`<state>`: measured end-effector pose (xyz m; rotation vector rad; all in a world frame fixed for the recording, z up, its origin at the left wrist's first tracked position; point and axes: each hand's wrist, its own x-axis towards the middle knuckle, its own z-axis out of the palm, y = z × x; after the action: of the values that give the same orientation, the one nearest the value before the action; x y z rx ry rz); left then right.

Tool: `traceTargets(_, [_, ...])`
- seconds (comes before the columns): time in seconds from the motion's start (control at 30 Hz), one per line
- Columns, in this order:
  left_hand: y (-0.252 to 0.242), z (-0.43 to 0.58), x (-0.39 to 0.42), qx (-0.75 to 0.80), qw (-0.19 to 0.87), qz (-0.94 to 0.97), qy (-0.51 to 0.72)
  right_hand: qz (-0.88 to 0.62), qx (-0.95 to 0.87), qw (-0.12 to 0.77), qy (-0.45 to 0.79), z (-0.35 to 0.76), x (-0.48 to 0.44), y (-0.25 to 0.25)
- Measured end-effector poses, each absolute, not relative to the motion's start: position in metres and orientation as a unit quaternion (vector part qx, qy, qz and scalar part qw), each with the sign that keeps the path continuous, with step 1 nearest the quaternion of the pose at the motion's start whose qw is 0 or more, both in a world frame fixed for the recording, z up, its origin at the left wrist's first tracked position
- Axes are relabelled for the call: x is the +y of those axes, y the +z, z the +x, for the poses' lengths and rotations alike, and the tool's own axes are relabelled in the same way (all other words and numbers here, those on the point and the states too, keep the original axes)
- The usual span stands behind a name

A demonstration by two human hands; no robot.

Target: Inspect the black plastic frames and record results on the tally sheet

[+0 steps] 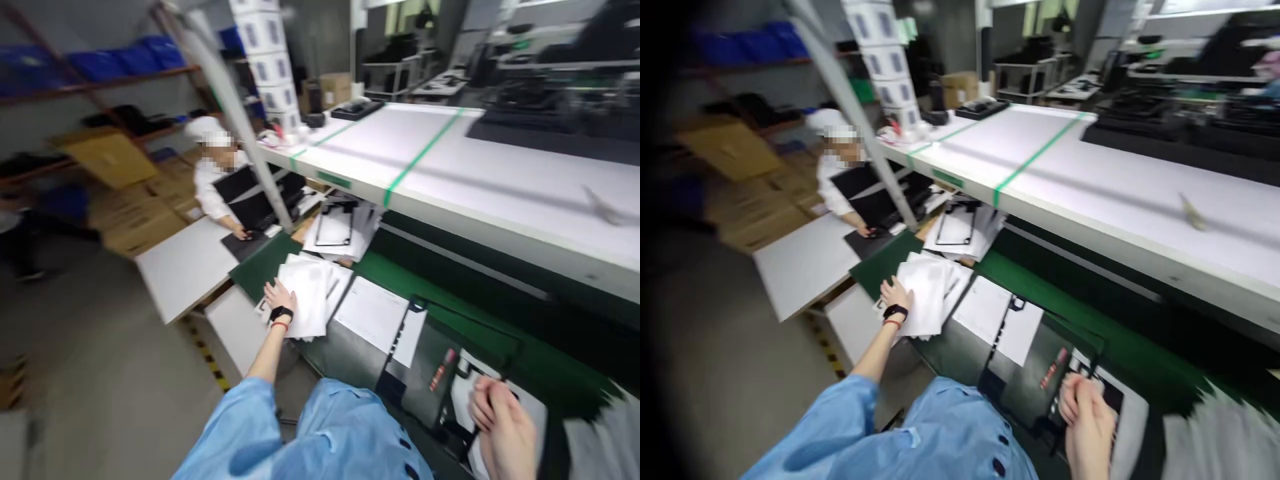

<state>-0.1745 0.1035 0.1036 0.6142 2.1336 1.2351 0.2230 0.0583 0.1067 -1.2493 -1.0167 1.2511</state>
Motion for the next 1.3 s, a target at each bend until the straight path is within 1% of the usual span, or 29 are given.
traceTargets(0.13, [0.116,-0.105,0.115,0.708,0.416,0.317,0.474,-0.558,-0.406,0.546,0.476,0.226,0.033,0.148])
traceTargets(0.27, [0.149,-0.029,0.09,0.516,0.557,0.416,0.5,-0.555,-0.439,0.567,0.422,0.208,0.036,0.179])
traceTargets(0.37, [0.179,-0.003,0.069,0.401,0.587,0.456,0.535,-0.541,-0.485,0.588,0.355,0.199,0.033,0.195])
traceTargets(0.47, [0.207,-0.002,0.053,0.341,0.554,0.476,0.592,-0.512,-0.54,0.602,0.29,0.192,0.026,0.205])
traceTargets(0.6, [0.236,-0.009,0.033,0.287,0.472,0.508,0.661,-0.428,-0.602,0.633,0.232,0.182,0.021,0.213])
traceTargets(0.73, [0.258,-0.007,0.015,0.244,0.37,0.564,0.697,-0.385,-0.623,0.652,0.2,0.178,0.022,0.214])
traceTargets(0.8, [0.266,-0.005,0.01,0.24,0.342,0.58,0.699,-0.374,-0.632,0.652,0.188,0.178,0.021,0.214])
traceTargets(1.0, [0.273,-0.004,0.003,0.272,0.297,0.6,0.691,-0.367,-0.636,0.654,0.185,0.176,0.018,0.211])
traceTargets(1.3, [0.264,0.003,0.011,0.254,0.257,0.585,0.726,-0.349,-0.639,0.663,0.174,0.175,0.023,0.212])
